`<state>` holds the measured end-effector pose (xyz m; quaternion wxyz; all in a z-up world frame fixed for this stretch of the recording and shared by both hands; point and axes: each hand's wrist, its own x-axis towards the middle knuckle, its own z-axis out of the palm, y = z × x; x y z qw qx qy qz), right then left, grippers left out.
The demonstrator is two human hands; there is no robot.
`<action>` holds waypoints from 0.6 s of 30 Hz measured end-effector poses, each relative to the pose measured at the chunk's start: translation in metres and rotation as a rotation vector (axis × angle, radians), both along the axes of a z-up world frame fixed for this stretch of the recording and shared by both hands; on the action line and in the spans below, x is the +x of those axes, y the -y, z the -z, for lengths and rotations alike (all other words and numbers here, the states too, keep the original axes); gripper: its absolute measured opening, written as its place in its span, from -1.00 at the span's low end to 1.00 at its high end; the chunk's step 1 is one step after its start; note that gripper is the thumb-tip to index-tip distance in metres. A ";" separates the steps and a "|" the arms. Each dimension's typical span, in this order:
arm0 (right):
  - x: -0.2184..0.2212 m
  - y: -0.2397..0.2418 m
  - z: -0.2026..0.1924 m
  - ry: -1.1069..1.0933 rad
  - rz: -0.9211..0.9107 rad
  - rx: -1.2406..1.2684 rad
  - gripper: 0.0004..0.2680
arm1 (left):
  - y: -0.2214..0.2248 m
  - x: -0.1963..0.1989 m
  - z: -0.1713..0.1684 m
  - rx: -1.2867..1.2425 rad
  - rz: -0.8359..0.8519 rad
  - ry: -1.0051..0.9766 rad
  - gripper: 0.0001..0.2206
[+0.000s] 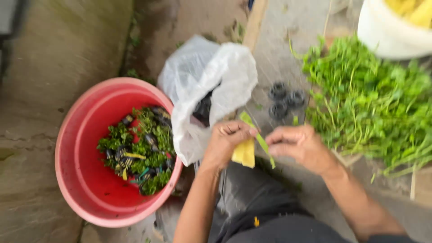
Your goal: Wraps a sponge seedling starter around a plant stem and inserts it into a net pot.
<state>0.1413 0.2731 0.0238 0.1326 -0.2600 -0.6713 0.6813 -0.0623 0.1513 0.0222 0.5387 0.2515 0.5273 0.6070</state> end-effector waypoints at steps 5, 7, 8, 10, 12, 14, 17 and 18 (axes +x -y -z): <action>-0.001 0.013 -0.026 -0.146 0.011 0.640 -0.90 | 0.002 0.014 0.019 0.006 -0.018 0.286 -0.85; -0.003 0.021 -0.035 -0.394 0.106 0.507 -0.89 | 0.005 0.023 0.028 -0.067 0.131 0.379 -0.83; 0.000 0.016 -0.021 -0.383 0.091 0.500 -0.89 | 0.007 0.032 0.034 -0.068 0.118 0.393 -0.83; 0.004 0.005 0.005 -0.575 0.054 -0.127 -0.90 | 0.005 0.043 0.041 -0.104 0.234 0.449 -0.82; 0.000 0.000 0.002 -0.529 0.162 -0.180 -0.89 | 0.011 0.042 0.043 -0.081 0.147 0.177 -0.81; -0.002 -0.006 0.001 -0.490 0.291 -0.240 -0.88 | 0.012 0.038 0.030 -0.054 0.076 -0.094 -0.79; -0.007 -0.005 0.007 -0.502 0.281 -0.264 -0.89 | 0.020 0.036 -0.005 0.025 -0.021 -0.266 -0.71; -0.009 -0.002 0.009 -0.489 0.290 -0.276 -0.90 | 0.020 0.037 -0.013 0.078 0.026 -0.332 -0.70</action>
